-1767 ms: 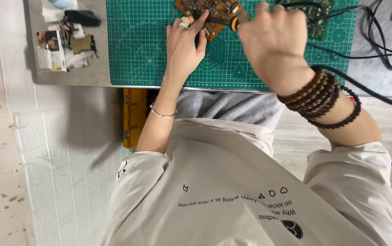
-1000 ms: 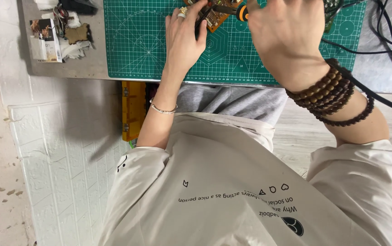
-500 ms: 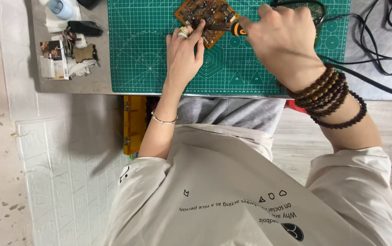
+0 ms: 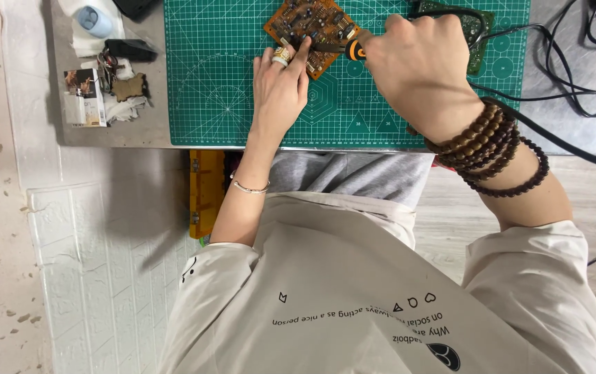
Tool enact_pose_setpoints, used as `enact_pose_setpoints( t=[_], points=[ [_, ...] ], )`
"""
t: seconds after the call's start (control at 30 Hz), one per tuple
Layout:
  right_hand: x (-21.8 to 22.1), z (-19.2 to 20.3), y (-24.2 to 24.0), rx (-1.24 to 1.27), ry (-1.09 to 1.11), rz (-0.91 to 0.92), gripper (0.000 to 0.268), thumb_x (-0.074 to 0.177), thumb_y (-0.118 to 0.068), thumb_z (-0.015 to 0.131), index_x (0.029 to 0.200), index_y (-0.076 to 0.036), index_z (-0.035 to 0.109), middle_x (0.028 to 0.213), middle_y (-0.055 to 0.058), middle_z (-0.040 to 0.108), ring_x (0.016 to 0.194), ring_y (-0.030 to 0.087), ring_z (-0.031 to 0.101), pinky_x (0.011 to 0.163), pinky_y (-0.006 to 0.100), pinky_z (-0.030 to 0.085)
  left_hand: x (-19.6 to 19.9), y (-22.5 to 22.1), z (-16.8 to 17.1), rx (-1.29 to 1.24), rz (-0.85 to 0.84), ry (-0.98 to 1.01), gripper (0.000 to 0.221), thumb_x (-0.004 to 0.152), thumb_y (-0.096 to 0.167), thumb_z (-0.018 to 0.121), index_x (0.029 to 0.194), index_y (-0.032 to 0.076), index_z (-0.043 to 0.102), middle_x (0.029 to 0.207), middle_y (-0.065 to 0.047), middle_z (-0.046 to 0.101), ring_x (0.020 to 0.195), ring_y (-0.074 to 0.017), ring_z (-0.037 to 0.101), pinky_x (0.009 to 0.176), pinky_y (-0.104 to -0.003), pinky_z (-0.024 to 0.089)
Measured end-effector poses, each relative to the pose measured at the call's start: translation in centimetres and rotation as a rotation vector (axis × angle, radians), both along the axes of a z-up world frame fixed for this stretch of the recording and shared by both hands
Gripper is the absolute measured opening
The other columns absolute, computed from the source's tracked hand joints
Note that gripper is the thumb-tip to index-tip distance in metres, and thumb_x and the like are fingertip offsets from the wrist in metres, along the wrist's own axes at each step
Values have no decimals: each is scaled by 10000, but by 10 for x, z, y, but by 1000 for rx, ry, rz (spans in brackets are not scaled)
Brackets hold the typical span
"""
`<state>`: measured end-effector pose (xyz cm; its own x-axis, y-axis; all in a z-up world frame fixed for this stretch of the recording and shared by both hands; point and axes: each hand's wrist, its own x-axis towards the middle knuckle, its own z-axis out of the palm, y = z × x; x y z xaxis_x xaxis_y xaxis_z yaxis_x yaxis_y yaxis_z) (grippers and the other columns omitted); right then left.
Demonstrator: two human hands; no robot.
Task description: Repairing a circuit board using a soldering iron and a hand tool on a repair bench
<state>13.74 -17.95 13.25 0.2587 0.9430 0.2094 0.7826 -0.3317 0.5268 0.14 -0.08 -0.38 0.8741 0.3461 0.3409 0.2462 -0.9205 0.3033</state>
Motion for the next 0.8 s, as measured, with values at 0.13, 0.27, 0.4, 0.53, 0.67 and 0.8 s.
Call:
enact_pose_setpoints(
  t=[0.13, 0.27, 0.4, 0.53, 0.67, 0.8],
  points=[
    [2, -4, -9, 36, -7, 37, 97, 872, -349, 682, 963, -382, 686, 553, -140, 439, 407, 93, 520, 387, 250, 331, -1, 2, 5, -39, -44, 31, 381, 1009, 133, 544, 1385, 69, 540, 1185, -101, 681, 1050, -316, 549, 894, -487, 486],
    [-3, -1, -16, 44, 79, 39, 87, 957, -358, 669, 1031, -322, 698, 585, -124, 481, 411, 110, 534, 388, 264, 371, -1, 4, 4, -74, -80, 10, 386, 1002, 89, 552, 1385, 53, 533, 1140, -116, 692, 1040, -354, 557, 945, -523, 473],
    [-3, -5, -23, 67, 44, 57, 314, 932, -575, 723, 1151, -352, 703, 573, -143, 426, 409, 54, 454, 384, 218, 356, -2, 2, 9, -118, -90, 20, 412, 997, 60, 560, 1403, 32, 499, 1091, -101, 684, 1039, -339, 560, 1005, -528, 438],
    [0, -13, -28, 61, 73, 35, 349, 934, -595, 702, 1202, -372, 703, 614, -132, 473, 429, 80, 534, 372, 231, 395, -5, 1, 12, -127, -120, -30, 415, 1002, 50, 549, 1413, 40, 495, 1113, -105, 648, 1012, -329, 530, 915, -481, 465],
    [-1, -11, -30, 36, 177, 9, 387, 937, -543, 711, 1258, -328, 695, 659, -117, 566, 442, 118, 589, 371, 268, 463, -5, 2, 13, -159, -131, -37, 417, 1002, 41, 532, 1417, 43, 494, 1074, -109, 636, 971, -321, 510, 872, -464, 456],
    [-1, -21, -36, 92, 133, 21, 404, 927, -576, 733, 1268, -359, 712, 711, -155, 586, 441, 65, 544, 382, 235, 433, -5, 2, 10, -180, -118, -11, 431, 1005, 41, 551, 1430, 55, 478, 1002, -96, 625, 983, -323, 516, 948, -513, 443]
  ],
)
